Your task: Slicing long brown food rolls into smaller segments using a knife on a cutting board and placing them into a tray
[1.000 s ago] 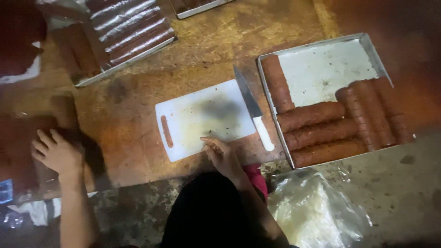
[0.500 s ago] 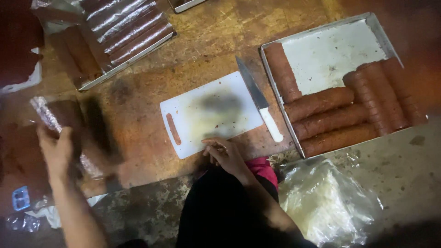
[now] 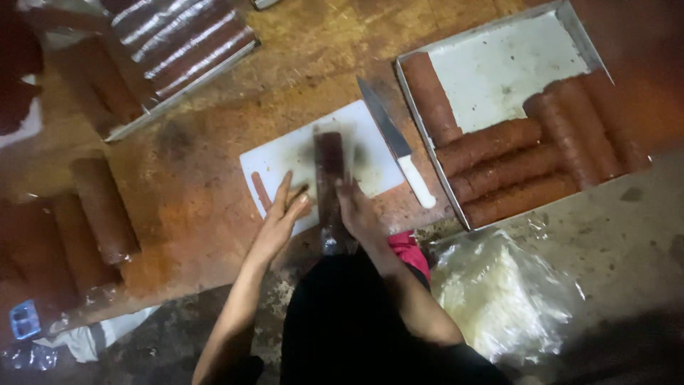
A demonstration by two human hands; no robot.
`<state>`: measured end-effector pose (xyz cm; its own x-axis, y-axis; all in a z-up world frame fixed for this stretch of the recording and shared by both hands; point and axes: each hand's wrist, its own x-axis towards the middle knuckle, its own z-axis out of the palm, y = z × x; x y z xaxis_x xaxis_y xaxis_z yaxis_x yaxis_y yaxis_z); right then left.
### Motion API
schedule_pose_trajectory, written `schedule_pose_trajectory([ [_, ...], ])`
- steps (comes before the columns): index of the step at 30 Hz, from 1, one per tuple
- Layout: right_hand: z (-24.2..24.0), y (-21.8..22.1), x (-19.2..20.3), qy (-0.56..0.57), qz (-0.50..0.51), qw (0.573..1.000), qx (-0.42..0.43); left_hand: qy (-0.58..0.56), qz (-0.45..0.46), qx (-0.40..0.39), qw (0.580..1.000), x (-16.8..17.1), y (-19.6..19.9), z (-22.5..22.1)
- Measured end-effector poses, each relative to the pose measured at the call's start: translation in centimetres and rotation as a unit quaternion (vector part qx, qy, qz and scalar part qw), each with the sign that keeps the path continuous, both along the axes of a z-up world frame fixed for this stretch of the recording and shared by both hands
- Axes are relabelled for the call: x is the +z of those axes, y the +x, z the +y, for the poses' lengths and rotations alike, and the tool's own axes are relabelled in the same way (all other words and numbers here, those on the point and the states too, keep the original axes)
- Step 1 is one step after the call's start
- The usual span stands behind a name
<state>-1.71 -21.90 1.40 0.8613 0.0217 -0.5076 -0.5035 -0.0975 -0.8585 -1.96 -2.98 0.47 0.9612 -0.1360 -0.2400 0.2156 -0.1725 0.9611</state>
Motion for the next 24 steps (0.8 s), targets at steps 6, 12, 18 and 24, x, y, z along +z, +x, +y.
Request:
schedule_pose_trajectory([
  [6, -3.3, 2.4, 4.0, 0.079, -0.117, 0.988, -0.056, -0.123, 0.05, 0.07, 0.989, 1.7, 0.0, -3.7],
  [12, -15.9, -0.4, -8.0, -0.003, -0.387, 0.912, -0.138, -0.256, 0.054, 0.06, 0.963, -4.9, 2.2, -2.2],
  [18, -23.4, -7.7, -1.9, 0.281, -0.278, 0.869, -0.297, -0.328, 0.128, 0.032, 0.935, -5.8, 5.4, -4.5],
  [24, -28.7, -18.2, -4.7, 0.199, -0.264, 0.828, -0.452, -0.4, 0.161, -0.188, 0.883, -3.9, 9.3, -2.3],
])
